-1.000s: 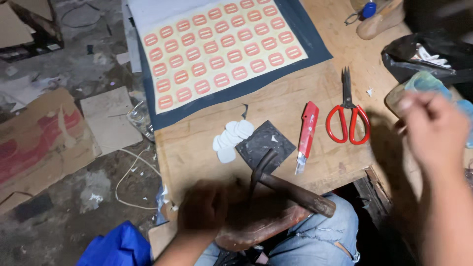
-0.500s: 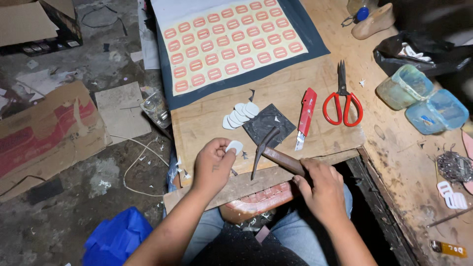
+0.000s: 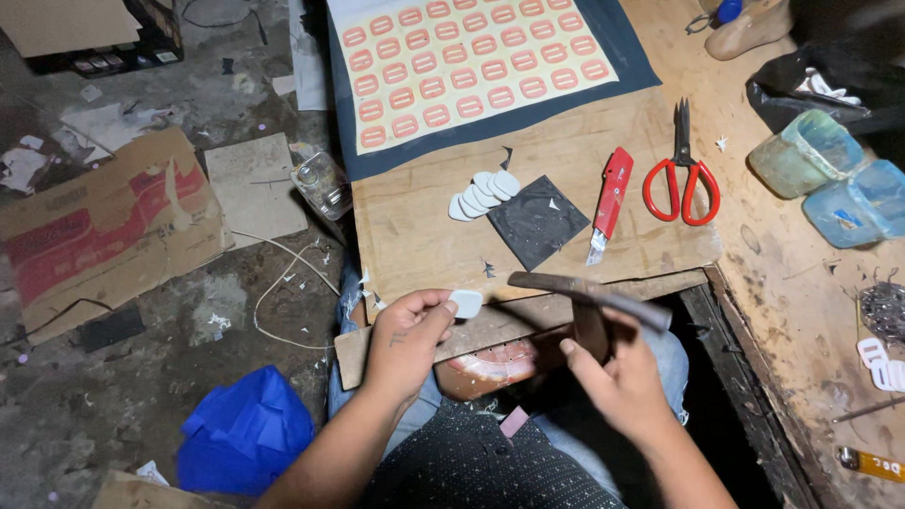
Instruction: The person repeatedly shapes small white plastic pieces into a figure-eight form using a hammer and a small metal punch. They trim edges with scissors and a utility knife, then place the finished pieces into a nearby container.
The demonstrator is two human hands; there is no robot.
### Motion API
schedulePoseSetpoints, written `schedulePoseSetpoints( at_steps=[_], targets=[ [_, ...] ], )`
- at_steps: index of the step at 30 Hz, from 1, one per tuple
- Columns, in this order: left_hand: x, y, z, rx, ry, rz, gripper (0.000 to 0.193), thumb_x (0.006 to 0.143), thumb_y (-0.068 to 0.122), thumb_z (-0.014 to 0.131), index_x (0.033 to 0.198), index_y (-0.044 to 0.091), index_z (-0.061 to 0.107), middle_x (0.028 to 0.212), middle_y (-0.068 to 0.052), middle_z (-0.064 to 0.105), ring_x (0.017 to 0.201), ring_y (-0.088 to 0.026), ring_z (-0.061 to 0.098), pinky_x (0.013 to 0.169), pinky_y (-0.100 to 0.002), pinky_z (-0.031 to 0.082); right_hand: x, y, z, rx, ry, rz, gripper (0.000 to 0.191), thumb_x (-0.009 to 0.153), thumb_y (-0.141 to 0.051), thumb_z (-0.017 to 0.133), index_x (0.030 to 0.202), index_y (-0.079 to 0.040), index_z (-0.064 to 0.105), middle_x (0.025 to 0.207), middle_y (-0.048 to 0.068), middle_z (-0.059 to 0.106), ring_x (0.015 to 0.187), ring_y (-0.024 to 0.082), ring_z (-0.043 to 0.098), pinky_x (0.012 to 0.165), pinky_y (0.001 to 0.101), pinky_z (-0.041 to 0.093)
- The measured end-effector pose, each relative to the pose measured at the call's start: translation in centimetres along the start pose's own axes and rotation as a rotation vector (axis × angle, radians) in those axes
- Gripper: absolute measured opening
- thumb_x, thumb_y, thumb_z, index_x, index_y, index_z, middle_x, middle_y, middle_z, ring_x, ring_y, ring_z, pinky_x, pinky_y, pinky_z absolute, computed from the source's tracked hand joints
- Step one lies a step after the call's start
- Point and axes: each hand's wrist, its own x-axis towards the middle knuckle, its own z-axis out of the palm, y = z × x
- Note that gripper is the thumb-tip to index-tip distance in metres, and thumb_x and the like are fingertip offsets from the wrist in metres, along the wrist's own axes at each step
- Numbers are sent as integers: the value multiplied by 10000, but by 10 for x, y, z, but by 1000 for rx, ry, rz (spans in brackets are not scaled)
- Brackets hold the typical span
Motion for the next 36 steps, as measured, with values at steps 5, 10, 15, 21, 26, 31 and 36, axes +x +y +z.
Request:
schedulePoseSetpoints(
  at_steps=[5, 10, 15, 21, 26, 31, 36],
  targets=[
    [7, -9, 16, 16, 8, -11, 235, 904, 93, 663, 1111, -18, 675, 932, -55, 749, 806, -113, 724, 709, -234, 594, 1, -15, 13, -341, -194, -436, 187, 875, -114, 755, 1023, -38, 670, 918, 92, 677, 822, 250, 685, 721, 341, 531],
    [-9, 8, 5, 62, 23, -111, 205, 900, 121, 695, 1050, -19, 691, 850, -87, 739, 702, -118, 695, 517, -247, 541, 5, -47, 41, -526, -305, -637, 237, 827, -229, 764, 980, -76, 668, 806, 74, 620, 752, 270, 644, 649, 392, 482],
    [-14, 7, 3, 100, -6, -45, 180, 913, 94, 705, 1029, -43, 696, 797, -78, 710, 648, -105, 635, 499, -234, 489, 6, -62, 49, -665, -292, -777, 238, 802, -246, 701, 979, -90, 668, 767, 66, 556, 709, 271, 598, 610, 408, 426],
    [-33, 1, 6, 60, -74, 68, 126, 934, 35, 664, 1006, -66, 687, 826, -71, 721, 706, -87, 661, 641, -221, 556, -5, -58, 50, -731, -278, -806, 253, 770, -246, 700, 969, -93, 668, 768, 67, 566, 725, 281, 619, 625, 415, 447],
    [-42, -9, 11, -7, -172, 33, 110, 961, 28, 610, 983, -67, 660, 835, -78, 715, 723, -105, 681, 664, -235, 571, -13, -44, 42, -715, -296, -837, 283, 744, -294, 738, 907, -78, 655, 740, 71, 570, 687, 285, 623, 593, 412, 460],
    [-45, -19, 3, -86, -270, -95, 102, 971, 58, 608, 968, -37, 646, 813, -84, 712, 714, -107, 668, 659, -225, 533, -12, -32, 35, -571, -332, -806, 207, 756, -226, 809, 843, -83, 686, 666, 60, 586, 578, 261, 615, 510, 386, 452],
    [-60, -20, -4, -167, -317, -190, 86, 962, 59, 643, 983, -22, 662, 807, -67, 708, 687, -83, 628, 629, -217, 495, -20, -36, 31, -424, -330, -803, 242, 751, -186, 852, 719, -73, 640, 686, 68, 656, 588, 252, 670, 553, 352, 535]
  ],
)
